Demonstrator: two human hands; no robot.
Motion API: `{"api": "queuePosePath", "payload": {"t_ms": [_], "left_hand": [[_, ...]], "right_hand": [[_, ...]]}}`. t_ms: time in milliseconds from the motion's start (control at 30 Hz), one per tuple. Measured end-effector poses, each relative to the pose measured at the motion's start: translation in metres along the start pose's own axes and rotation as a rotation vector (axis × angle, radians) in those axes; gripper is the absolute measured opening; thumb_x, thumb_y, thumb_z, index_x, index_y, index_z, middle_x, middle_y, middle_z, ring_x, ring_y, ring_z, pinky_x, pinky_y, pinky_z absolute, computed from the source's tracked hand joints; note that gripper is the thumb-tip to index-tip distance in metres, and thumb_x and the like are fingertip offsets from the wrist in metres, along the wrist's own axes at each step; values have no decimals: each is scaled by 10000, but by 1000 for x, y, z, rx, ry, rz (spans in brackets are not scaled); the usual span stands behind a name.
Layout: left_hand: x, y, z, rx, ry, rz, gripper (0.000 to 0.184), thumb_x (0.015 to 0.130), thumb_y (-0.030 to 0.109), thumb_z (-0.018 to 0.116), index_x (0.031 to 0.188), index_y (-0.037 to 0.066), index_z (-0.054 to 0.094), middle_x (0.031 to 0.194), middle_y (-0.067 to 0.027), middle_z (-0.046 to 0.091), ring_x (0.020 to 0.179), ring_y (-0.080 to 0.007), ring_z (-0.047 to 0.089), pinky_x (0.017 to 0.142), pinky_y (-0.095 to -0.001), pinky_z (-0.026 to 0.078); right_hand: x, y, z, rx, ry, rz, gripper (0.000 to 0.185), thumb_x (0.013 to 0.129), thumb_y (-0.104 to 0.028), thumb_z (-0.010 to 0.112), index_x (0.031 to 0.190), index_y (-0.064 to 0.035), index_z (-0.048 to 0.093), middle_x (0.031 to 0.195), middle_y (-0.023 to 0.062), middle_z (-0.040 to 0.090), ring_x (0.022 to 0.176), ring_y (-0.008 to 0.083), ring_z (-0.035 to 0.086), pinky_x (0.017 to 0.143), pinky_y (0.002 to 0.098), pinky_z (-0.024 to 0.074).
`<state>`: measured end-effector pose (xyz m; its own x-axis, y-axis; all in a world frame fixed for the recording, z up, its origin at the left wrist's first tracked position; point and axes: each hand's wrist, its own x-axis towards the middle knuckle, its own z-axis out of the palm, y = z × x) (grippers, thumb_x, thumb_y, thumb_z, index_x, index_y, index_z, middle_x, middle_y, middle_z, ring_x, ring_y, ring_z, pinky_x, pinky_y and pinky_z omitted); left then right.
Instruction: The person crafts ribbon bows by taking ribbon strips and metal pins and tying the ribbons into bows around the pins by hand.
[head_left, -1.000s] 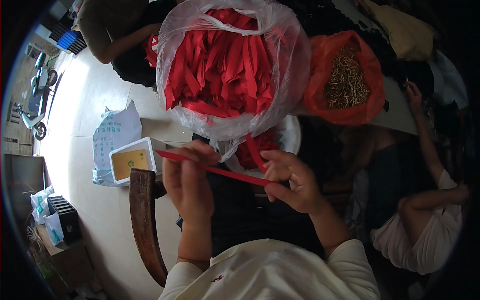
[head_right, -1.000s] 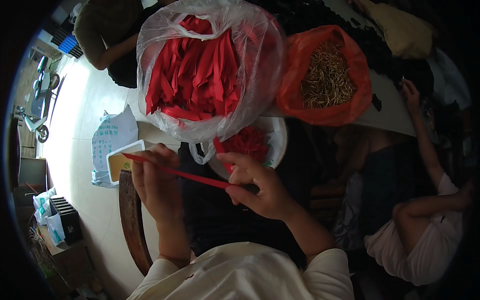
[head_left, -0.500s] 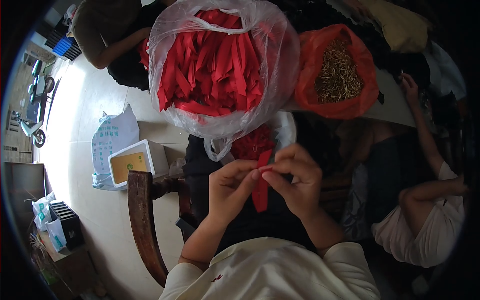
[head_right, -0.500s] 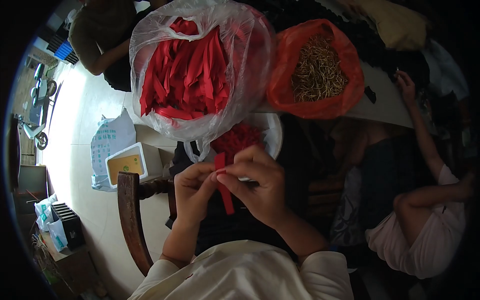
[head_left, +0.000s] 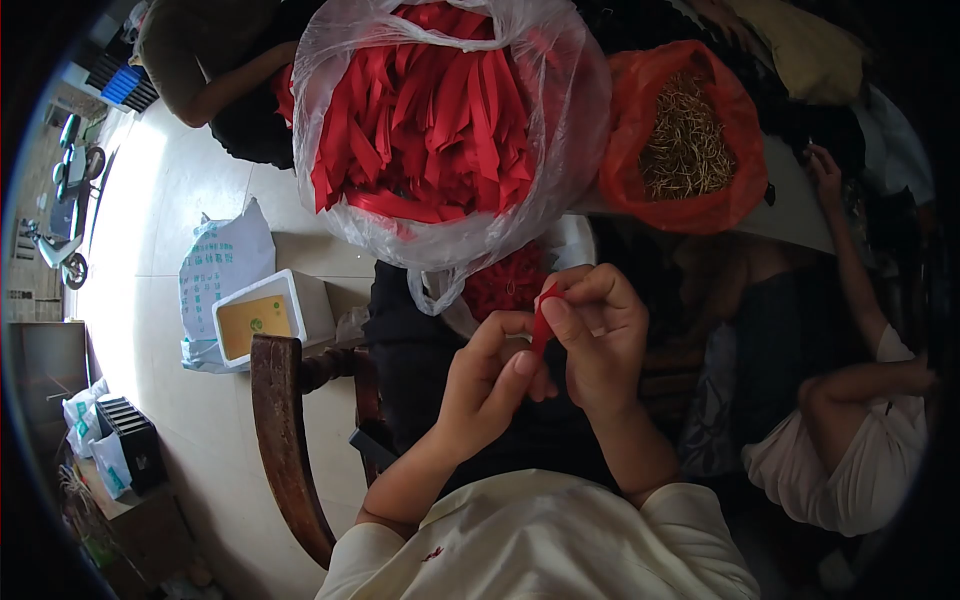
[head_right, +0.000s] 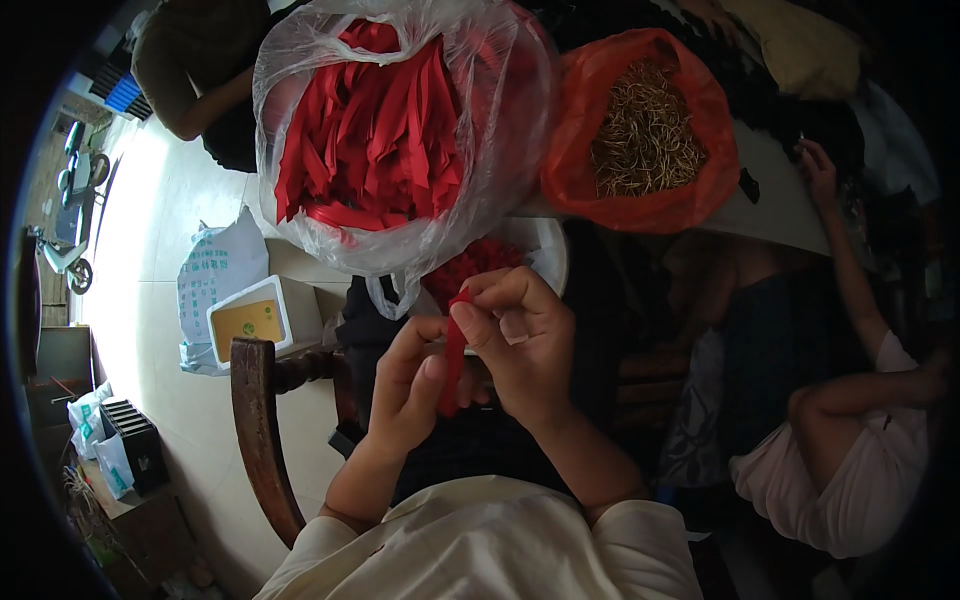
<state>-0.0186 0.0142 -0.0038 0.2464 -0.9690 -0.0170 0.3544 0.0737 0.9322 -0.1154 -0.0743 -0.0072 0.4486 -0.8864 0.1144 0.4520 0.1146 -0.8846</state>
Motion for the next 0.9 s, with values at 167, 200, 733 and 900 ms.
{"api": "queuePosePath", "payload": {"t_ms": [167,200,733,900], "left_hand": [[-8,2,-12,100,-67,-103,280,948,62,386,1184,-22,512,679,-39,555,511,-53,488,474,-180,376],[-10,0,-13,79,-68,-99,297,946,50,391,1212,-12,506,686,-43,569,502,-50,483,463,-176,372],[-10,-2,-7,54,130,95,369,899,-26,458,1267,-10,450,979,-129,631,584,-121,617,465,-187,460],[-10,-2,-8,78,144,77,368,892,-36,461,1259,-16,451,990,-135,628,608,-128,630,473,-190,470]], "right_hand": [[23,-12,-13,71,175,-123,165,799,17,633,894,-13,502,933,82,571,806,88,553,760,222,445],[27,-14,-14,13,215,-161,173,796,21,634,900,-14,500,934,78,571,805,89,552,766,222,443],[2,-14,-4,-560,-223,-109,260,727,-24,692,981,9,650,1061,142,625,880,223,649,771,273,508],[-3,-29,0,-834,-216,-116,232,729,-22,685,958,1,661,1015,134,639,884,206,641,779,276,501]]}}
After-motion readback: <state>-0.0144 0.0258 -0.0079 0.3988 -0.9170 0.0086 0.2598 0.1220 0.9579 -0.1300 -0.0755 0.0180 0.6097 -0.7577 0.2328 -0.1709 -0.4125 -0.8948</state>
